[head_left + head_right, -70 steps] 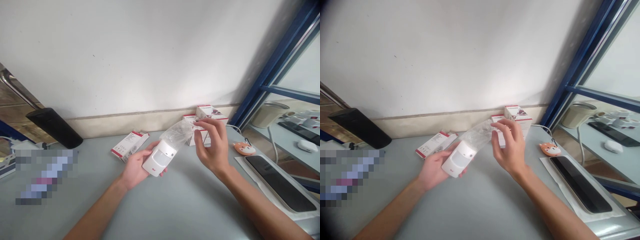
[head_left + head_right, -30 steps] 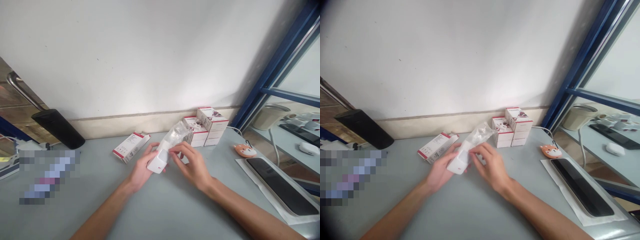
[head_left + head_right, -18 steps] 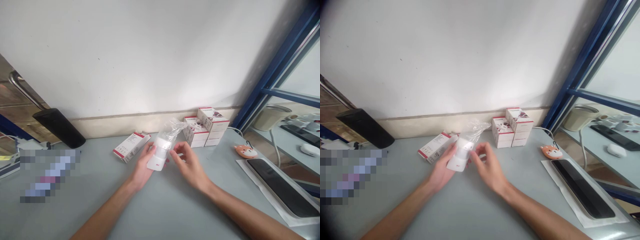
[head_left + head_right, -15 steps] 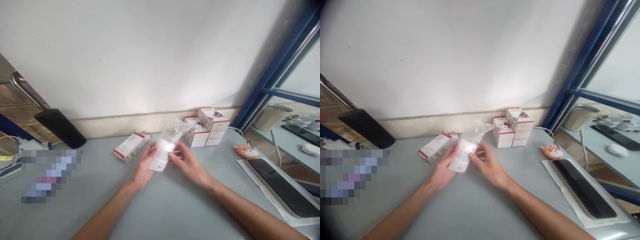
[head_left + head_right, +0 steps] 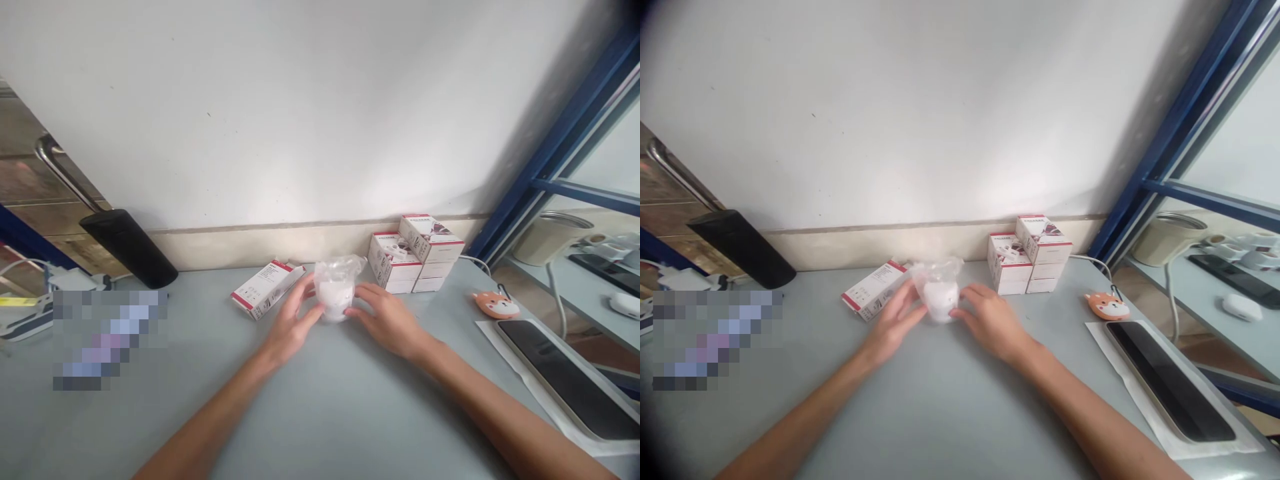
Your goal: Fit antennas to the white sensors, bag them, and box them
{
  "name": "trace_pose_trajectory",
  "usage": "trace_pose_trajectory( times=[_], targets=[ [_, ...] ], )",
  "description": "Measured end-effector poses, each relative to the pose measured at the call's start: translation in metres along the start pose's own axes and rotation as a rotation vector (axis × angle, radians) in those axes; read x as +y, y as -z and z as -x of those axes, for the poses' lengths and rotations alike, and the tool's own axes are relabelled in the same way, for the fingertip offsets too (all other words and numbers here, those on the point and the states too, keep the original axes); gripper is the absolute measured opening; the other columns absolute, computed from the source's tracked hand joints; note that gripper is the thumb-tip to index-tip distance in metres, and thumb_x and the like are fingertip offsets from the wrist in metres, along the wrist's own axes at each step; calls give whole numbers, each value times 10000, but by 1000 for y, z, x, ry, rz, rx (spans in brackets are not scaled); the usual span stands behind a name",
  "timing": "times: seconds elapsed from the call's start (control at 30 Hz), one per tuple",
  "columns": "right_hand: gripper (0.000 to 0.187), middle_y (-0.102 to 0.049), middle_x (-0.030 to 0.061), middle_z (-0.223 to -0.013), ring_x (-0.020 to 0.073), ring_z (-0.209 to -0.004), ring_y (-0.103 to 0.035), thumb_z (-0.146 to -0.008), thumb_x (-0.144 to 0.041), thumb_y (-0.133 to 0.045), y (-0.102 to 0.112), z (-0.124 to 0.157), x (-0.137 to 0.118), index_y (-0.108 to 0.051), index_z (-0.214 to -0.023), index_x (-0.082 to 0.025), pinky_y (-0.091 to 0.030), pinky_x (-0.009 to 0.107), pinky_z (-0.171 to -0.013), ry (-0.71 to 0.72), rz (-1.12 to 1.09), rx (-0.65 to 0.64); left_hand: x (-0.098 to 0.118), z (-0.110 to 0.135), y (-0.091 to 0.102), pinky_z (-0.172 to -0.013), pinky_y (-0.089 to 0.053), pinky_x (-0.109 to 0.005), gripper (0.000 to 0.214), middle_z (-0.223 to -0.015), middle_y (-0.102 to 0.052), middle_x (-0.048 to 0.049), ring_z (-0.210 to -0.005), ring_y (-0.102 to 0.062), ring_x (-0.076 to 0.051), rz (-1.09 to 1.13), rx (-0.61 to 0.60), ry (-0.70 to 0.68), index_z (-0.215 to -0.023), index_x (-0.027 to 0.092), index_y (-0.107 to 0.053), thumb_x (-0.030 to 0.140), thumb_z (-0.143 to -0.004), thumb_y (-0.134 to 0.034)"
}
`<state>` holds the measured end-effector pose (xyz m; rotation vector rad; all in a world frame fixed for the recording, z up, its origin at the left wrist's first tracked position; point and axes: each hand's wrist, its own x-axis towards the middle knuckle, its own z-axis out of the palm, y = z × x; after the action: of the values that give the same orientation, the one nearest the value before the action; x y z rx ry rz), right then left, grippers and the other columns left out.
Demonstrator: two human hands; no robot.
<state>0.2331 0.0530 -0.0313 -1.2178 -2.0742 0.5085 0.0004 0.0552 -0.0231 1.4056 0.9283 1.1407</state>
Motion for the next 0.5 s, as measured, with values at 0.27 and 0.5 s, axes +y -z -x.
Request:
trace_pose_trajectory(
  times=[0.27, 0.5],
  targets=[
    [417, -717, 93, -1196, 267, -1061, -674, -967, -513, -713, 9, 1, -4, -650, -1279, -243, -557, 409, -905, 0, -184, -87, -4, 0, 7, -1033, -513, -464, 397, -1294, -750, -107, -1205, -679, -356, -335, -279, 75, -1312, 260, -713, 440, -958, -713],
    [382, -717, 98, -1251, 284, -1114, -669, -960, -472, -734, 1, 1, -12, -647, -1256, -247, -538, 435, -958, 38, -230, -162, -4, 3, -8, -1035, -519, -412, 473, -1330, -709, -119, -1243, -664, -319, -94, -157, 2, -1318, 245, -638, 407, -902, -797]
  ],
)
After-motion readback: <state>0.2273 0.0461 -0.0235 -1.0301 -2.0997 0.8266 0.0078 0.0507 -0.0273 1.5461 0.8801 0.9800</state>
